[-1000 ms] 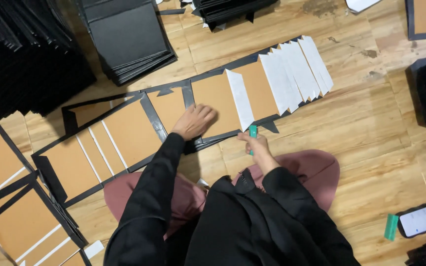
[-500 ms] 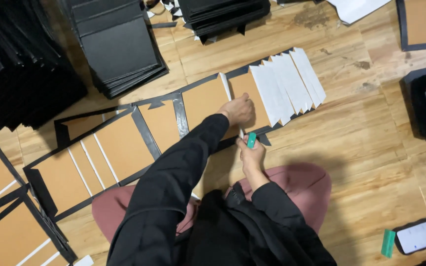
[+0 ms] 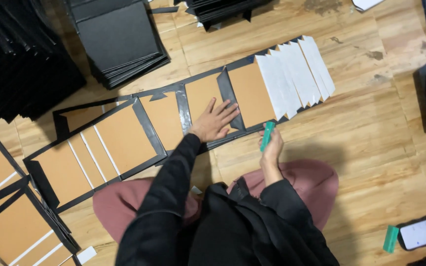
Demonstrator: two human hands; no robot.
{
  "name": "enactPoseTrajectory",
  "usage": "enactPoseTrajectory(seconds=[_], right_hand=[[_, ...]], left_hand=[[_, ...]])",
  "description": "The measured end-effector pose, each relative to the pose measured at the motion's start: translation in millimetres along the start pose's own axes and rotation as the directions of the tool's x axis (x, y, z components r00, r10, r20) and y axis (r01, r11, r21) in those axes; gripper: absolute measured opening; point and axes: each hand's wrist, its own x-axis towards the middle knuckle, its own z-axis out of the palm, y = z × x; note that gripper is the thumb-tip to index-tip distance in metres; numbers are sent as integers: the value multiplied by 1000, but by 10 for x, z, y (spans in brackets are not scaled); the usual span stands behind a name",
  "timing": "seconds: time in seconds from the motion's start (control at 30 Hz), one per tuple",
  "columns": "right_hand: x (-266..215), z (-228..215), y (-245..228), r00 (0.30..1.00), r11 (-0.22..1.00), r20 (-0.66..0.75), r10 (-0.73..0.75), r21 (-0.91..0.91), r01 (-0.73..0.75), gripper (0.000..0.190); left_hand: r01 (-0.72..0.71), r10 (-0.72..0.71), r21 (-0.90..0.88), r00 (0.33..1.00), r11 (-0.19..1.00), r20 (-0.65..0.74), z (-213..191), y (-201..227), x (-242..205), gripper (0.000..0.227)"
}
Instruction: The person sits on the floor and assembles book covers by applying a green tool to the edges of brown cardboard pieces. They handle stacks of black covers and white paper inserts, folding and aligning the components to create finished book structures.
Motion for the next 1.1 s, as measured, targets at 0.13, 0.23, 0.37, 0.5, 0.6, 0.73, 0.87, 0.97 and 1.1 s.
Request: enactPoseTrajectory(seconds=[0.13, 0.23, 0.37, 0.5, 0.6, 0.73, 0.87, 0.97, 1.1], right_hand=[[-27, 183, -293, 928, 899, 136, -348, -230, 371, 33], [32, 591, -636, 681, 558, 406, -609, -390, 732, 32], [695, 1260, -623, 458, 81, 674, -579, -512, 855, 31], [1050, 1645, -668, 464, 14, 699, -544, -546, 838, 31], [897, 1537, -739, 476, -16, 731, -488, -553, 833, 26], [806, 728, -101, 290, -268, 770, -568, -507, 819, 24], [144, 183, -14, 331, -188, 783, -527, -487, 853, 42], [83, -57, 268, 331, -291, 763, -555, -551, 782, 34], [16, 80, -163, 486, 101, 760, -432, -495, 863, 17]], left_hand=[[36, -53, -69, 966, 997, -254, 210, -16, 15, 62], [41, -74, -97, 925, 994, -372, 254, -1, -7, 55], [56, -80, -66, 892, 996, -446, 249, -52, -2, 46], [38, -98, -123, 843, 992, -529, 163, -46, -10, 38], [45, -89, -95, 837, 994, -539, 194, -23, -21, 33], [57, -96, -87, 828, 995, -553, 133, -48, -42, 25], [92, -132, -102, 834, 991, -536, -127, -50, -91, 16], [93, -148, -134, 851, 987, -504, 90, -21, -77, 17], [98, -140, -108, 854, 989, -501, 74, -31, -83, 21]])
